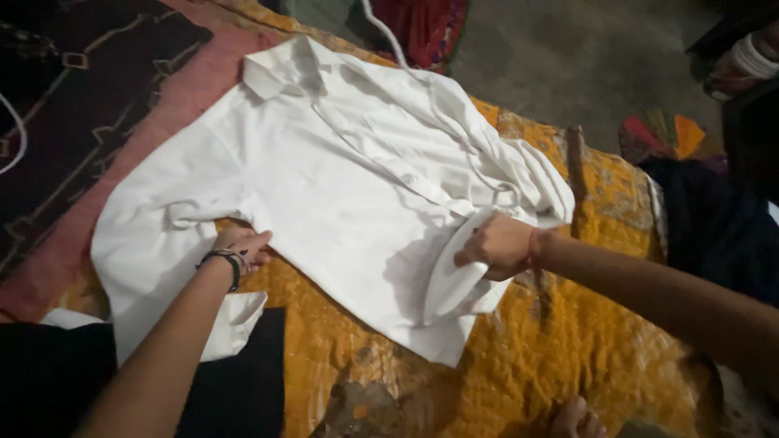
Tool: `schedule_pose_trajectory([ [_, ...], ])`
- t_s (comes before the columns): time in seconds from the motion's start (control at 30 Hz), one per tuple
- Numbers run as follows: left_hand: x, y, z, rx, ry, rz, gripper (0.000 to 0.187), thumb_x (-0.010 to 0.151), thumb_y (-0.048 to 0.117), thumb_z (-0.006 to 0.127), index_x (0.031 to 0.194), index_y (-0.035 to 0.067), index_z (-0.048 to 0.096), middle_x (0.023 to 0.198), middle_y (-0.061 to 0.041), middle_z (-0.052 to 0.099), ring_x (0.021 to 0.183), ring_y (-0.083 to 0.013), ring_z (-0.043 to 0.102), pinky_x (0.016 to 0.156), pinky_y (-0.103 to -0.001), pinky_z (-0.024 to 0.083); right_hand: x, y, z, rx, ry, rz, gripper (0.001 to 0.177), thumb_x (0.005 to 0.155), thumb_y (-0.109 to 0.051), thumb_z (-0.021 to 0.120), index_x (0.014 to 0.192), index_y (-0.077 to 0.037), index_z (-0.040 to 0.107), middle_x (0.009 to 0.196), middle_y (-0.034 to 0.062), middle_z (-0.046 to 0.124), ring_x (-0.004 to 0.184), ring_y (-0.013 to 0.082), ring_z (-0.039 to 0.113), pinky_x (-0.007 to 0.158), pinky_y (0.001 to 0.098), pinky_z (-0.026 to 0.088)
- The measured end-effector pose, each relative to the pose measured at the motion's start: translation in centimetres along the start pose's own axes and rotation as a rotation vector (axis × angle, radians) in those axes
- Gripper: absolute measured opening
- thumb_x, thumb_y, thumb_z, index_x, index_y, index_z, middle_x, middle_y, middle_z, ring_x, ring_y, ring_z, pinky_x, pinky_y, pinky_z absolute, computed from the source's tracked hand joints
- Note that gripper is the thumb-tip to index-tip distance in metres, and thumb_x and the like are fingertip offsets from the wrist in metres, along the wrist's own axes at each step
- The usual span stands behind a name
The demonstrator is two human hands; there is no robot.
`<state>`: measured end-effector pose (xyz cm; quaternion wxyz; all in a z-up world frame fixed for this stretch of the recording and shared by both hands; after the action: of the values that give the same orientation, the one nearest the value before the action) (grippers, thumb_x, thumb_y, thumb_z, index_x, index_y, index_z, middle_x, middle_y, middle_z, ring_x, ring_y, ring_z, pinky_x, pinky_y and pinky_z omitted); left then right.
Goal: The person irons a white long-sleeved shirt on a bed. They smooth the fabric with their hands and use a white electric iron to press the sleeves and the main body of the shirt, moving the iron back and forth to remove wrinkles.
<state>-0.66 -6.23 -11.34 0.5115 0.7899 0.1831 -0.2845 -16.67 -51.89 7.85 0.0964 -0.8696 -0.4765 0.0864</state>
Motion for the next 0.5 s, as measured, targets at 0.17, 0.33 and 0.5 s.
schedule_pose_trajectory([
  [0.17,-2.5,1.4,-1.2,-0.148,0.141,0.01,0.048,0.096,0.051,0.065,0.103,0.004,0.073,0.088,-0.005,0.076,0.061,-0.0177,0.069,0.048,-0.031,0.052,5.0,-0.4,-0.9,-0.042,0.037,0.394,0.045,0.071,-0.035,0.079,0.112,-0.018,0.07,0.085,0.0101,0.075,0.081,0.0352,0.071,0.069,0.0481,0.056],
  [0.33,-4.1,2.5,-3.2,-0.24,0.291,-0.001,0.051,0.092,0.053,0.068,0.101,0.004,0.075,0.088,-0.006,0.076,0.057,-0.0179,0.068,0.045,-0.033,0.05,13.2,-1.6,-0.1,-0.016,0.019,0.765,0.042,0.076,-0.028,0.069,0.118,-0.019,0.065,0.087,0.0122,0.074,0.084,0.0358,0.072,0.072,0.0502,0.055],
  [0.5,-3.4,2.3,-4.5,-0.388,0.219,-0.092,0.05,0.089,0.055,0.072,0.101,0.006,0.073,0.085,-0.002,0.075,0.054,-0.0144,0.064,0.041,-0.029,0.043,21.4,-1.9,-0.9,0.064,0.101,0.919,0.03,0.084,-0.029,0.065,0.109,-0.013,0.064,0.09,0.0177,0.074,0.086,0.0384,0.072,0.075,0.0514,0.055],
])
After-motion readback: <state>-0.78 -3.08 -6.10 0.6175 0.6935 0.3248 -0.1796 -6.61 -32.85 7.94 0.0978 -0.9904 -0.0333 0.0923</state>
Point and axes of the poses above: each hand's wrist, its own x-axis towards the middle knuckle, its own z-axis out of the palm, y = z × x, the point moved 3 cm from there along x, towards the middle knuckle
